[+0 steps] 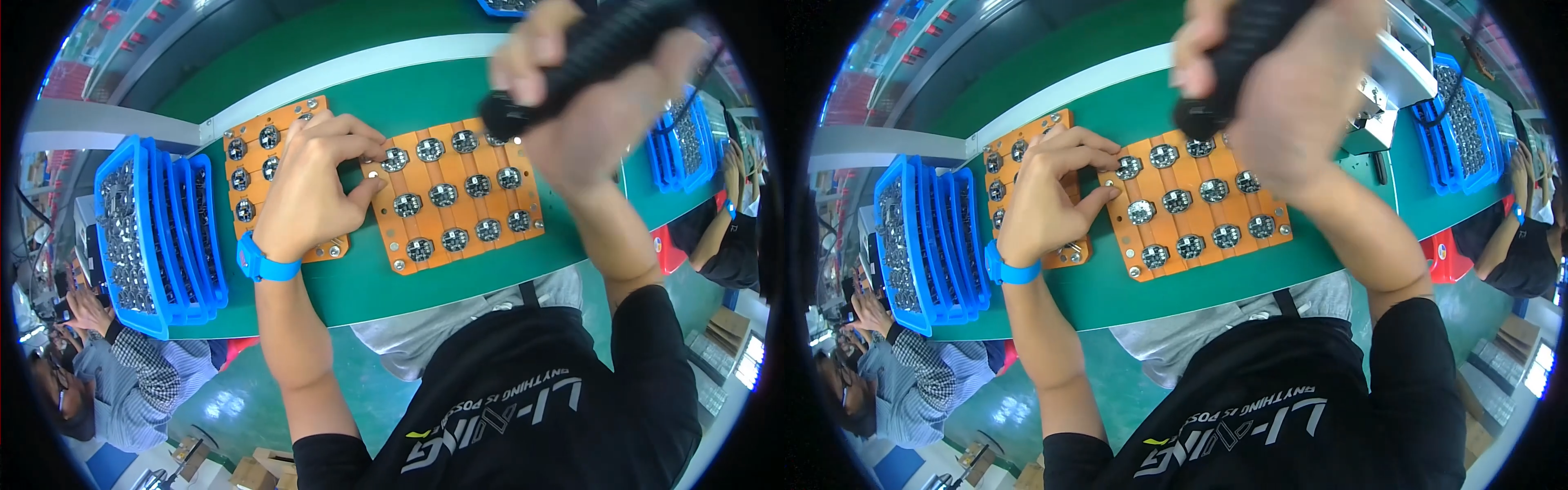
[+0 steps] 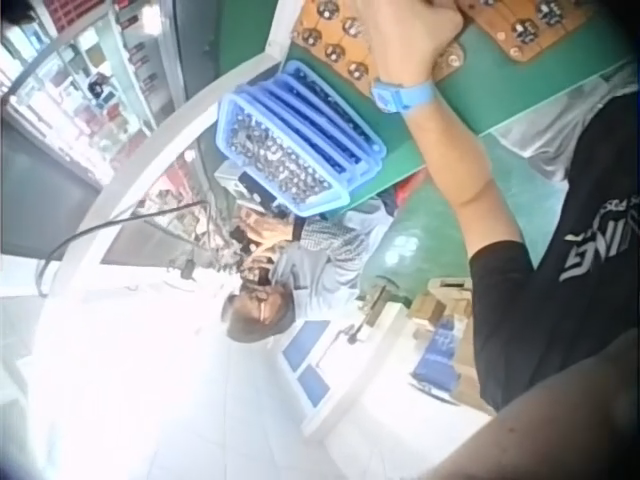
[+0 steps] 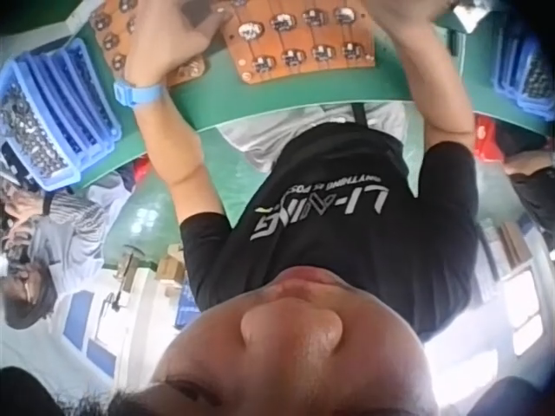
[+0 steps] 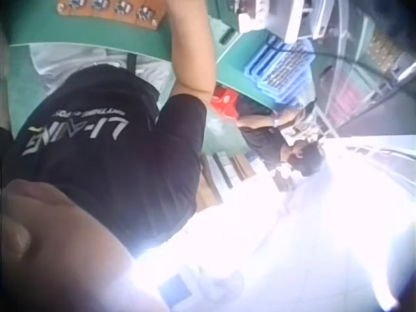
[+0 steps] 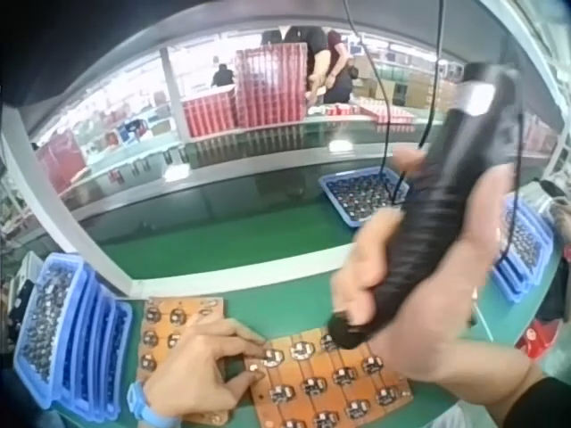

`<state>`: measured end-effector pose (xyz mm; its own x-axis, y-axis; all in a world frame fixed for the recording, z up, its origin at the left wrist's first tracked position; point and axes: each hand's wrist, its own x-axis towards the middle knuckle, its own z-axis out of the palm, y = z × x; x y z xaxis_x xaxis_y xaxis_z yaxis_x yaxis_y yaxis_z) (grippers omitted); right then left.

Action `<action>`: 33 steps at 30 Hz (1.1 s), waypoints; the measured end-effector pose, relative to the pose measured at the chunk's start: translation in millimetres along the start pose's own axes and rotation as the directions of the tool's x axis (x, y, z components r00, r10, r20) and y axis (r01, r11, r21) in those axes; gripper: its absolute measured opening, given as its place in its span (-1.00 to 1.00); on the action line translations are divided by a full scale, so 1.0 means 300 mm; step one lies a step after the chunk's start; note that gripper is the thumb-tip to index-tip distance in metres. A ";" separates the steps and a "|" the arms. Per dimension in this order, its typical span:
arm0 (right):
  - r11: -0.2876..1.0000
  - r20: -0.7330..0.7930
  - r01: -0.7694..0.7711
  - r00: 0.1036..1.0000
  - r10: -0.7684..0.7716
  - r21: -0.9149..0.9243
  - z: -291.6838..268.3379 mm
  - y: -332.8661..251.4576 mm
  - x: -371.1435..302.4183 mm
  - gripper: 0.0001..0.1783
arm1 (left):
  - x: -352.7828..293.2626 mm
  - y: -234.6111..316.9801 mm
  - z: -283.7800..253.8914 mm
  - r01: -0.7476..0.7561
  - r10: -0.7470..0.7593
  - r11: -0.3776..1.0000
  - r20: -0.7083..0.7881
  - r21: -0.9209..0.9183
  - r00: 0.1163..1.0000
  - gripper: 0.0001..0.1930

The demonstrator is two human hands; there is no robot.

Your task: The person screws electronic components onto a printed circuit board using an electric screwdriver.

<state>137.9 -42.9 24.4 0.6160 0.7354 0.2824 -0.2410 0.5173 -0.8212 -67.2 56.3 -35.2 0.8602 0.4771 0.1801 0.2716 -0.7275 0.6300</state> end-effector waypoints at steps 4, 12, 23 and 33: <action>0.993 0.334 0.120 0.936 -0.112 -0.003 -0.283 -0.151 0.017 -0.05 | 0.007 0.013 -0.013 -0.021 0.021 0.997 -0.001 0.079 1.000 -0.76; 0.895 0.056 0.445 0.895 -0.443 -0.025 -0.642 -0.227 0.034 -0.23 | 0.032 0.029 0.001 -0.021 0.020 0.996 0.019 0.089 1.000 -0.73; 0.958 0.218 0.276 0.933 -0.288 0.081 -0.642 -0.169 -0.071 0.00 | 0.088 0.061 0.041 -0.045 0.050 0.992 -0.035 0.114 0.998 -0.63; 0.972 0.279 0.228 0.939 -0.202 -0.064 -0.593 -0.144 -0.063 0.07 | 0.153 0.182 0.076 -0.022 -0.017 0.960 0.134 0.280 0.991 -0.33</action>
<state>270.1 -157.0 -33.8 0.4174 0.7082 0.5694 -0.0461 0.6423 -0.7651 -3.1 27.1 -9.8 0.9057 0.4187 0.0663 0.3628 -0.8465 0.3896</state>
